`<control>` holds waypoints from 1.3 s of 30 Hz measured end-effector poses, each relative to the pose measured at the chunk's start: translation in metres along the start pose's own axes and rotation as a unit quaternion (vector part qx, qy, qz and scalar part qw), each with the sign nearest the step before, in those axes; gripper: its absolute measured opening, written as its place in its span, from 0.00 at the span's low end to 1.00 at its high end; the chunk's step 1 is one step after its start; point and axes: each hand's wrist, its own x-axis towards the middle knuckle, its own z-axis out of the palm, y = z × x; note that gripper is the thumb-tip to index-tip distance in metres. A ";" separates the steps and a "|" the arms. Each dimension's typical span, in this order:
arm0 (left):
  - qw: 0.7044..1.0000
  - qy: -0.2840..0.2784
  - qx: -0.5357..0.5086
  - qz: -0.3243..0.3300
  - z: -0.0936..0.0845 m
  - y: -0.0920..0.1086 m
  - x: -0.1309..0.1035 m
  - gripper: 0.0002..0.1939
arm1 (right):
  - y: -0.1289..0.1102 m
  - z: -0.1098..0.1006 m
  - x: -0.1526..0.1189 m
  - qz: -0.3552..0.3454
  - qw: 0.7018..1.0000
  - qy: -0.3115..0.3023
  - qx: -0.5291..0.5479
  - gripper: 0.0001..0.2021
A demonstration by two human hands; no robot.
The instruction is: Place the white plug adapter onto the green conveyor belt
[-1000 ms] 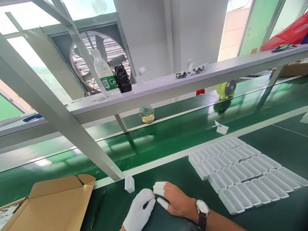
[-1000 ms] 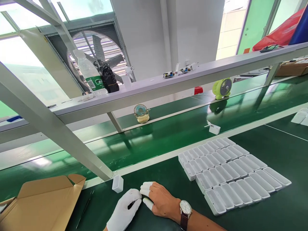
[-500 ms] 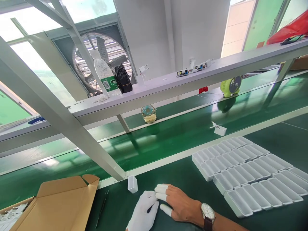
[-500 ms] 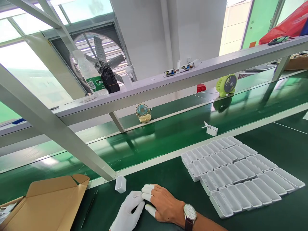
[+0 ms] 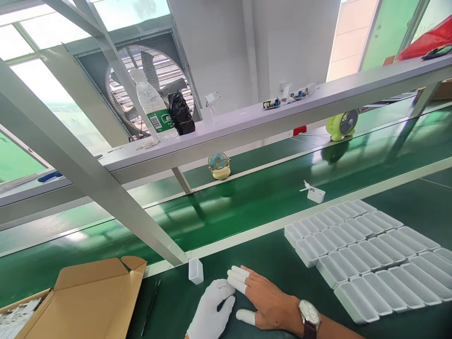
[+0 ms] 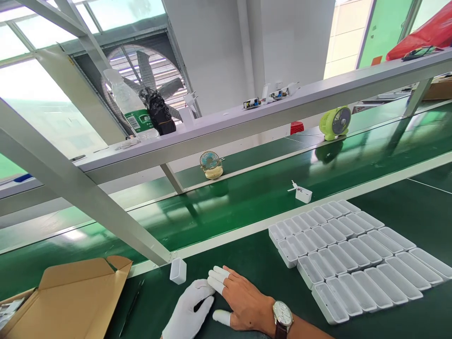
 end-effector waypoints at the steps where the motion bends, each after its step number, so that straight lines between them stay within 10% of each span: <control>1: 1.000 -0.002 0.000 -0.001 0.000 0.000 0.000 0.14 | 0.000 -0.001 0.000 0.001 1.000 -0.002 0.005 0.39; 39: 0.998 0.040 -0.017 0.035 0.000 0.000 -0.004 0.12 | 0.008 0.018 0.002 0.027 1.000 0.009 -0.011 0.25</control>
